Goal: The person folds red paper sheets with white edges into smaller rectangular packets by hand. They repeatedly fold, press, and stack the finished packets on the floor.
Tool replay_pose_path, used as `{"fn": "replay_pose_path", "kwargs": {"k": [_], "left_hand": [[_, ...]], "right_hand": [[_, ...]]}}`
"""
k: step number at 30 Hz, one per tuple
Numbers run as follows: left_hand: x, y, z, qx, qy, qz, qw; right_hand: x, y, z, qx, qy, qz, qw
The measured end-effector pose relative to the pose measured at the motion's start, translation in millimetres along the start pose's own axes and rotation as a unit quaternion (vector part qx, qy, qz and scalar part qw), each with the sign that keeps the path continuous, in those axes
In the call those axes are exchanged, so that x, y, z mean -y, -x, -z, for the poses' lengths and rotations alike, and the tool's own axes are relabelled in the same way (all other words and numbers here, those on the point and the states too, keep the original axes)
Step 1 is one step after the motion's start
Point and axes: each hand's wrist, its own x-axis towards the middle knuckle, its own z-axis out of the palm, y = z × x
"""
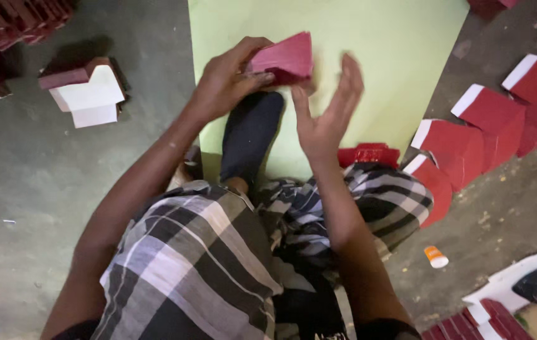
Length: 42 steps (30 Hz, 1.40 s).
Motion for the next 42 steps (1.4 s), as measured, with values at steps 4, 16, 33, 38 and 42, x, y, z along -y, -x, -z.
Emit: {"fn": "replay_pose_path", "kwargs": {"k": [4,16,33,38,42], "left_hand": [[5.5,4.8,12.9,0.075,-0.143,-0.008,0.987],[31.2,4.1,-46.9,-0.116,0.152,-0.056,0.98],[24.2,15.7,-51.2,-0.128,0.156,-0.008,0.979],[14.8,15.4,-44.0,-0.132,0.134,-0.048,0.981],[4.6,21.3,-25.4,-0.09,0.029,-0.058,0.994]], "right_hand": [[-6.4,14.4,-8.1,0.057,0.084,0.091,0.991],[-6.3,18.6,-48.9,0.028,-0.384,-0.071,0.92],[-35.2,24.7,-68.2,0.08,-0.299,-0.045,0.95],[-13.2,29.2,-45.5,0.031,-0.156,-0.027,0.987],[3.0,38.5,-0.8,0.069,0.036,0.03,0.997]]}}
